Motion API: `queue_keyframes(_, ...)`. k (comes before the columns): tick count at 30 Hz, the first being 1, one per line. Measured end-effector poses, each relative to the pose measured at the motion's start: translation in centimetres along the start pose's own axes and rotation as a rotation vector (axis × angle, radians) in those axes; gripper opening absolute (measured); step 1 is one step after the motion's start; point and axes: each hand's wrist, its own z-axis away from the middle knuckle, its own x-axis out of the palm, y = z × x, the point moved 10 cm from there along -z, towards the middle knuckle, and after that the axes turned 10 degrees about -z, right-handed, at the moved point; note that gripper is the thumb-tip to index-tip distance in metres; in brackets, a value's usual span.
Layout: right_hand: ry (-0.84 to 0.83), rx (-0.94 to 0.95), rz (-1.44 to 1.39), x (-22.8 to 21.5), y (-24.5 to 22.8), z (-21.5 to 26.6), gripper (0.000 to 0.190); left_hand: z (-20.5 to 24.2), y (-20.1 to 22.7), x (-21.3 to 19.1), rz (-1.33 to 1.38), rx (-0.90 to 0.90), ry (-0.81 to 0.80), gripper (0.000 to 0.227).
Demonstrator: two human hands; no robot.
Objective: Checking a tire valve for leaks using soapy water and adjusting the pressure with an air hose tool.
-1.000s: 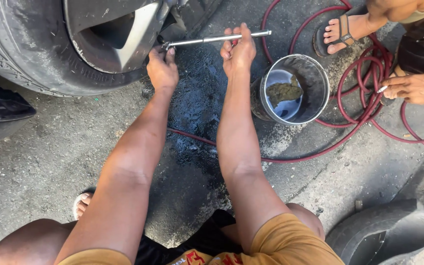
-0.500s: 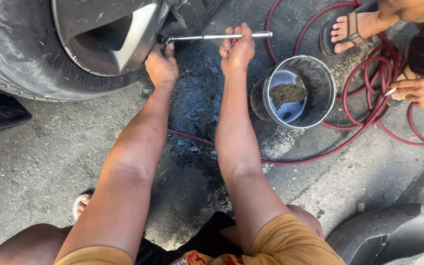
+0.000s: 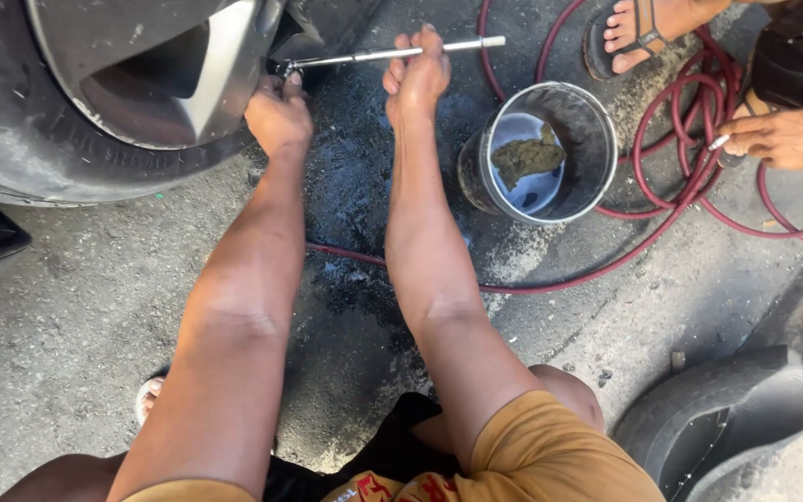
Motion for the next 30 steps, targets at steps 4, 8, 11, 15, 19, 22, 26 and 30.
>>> queue_keyframes(4, -0.054, -0.054, 0.047, 0.7, -1.1, 0.0, 0.032, -0.6, 0.7, -0.2, -0.11, 0.281, -0.019, 0.027)
queue_keyframes(8, -0.015, -0.104, 0.172, 0.5, -3.2, 1.1, 0.038, 1.7, 2.3, -0.9, -0.054, 0.393, -0.08, 0.035)
queue_keyframes(11, -0.038, -0.118, 0.221, 0.4, -3.9, 2.1, 0.04, 3.3, 3.8, -1.1, -0.087, 0.416, -0.121, 0.037)
queue_keyframes(15, -0.069, -0.127, 0.248, 0.7, -4.7, 3.1, 0.04, 5.2, 5.9, -2.0, -0.117, 0.478, -0.111, 0.03)
queue_keyframes(19, -0.055, -0.139, 0.305, 1.0, -5.6, 4.0, 0.042, 6.3, 7.8, -2.0, -0.143, 0.584, -0.108, 0.031)
queue_keyframes(22, -0.021, -0.13, 0.343, 0.9, -6.2, 4.7, 0.043, 6.8, 8.7, -2.2, -0.148, 0.647, -0.071, 0.031)
queue_keyframes(26, 0.01, -0.115, 0.391, 0.9, -6.5, 5.3, 0.045, 8.1, 10.1, -2.4, -0.113, 0.743, -0.042, 0.026)
queue_keyframes(30, 0.025, -0.096, 0.413, 1.1, -6.9, 5.9, 0.053, 8.7, 10.7, -2.2, -0.093, 0.791, -0.046, 0.026)
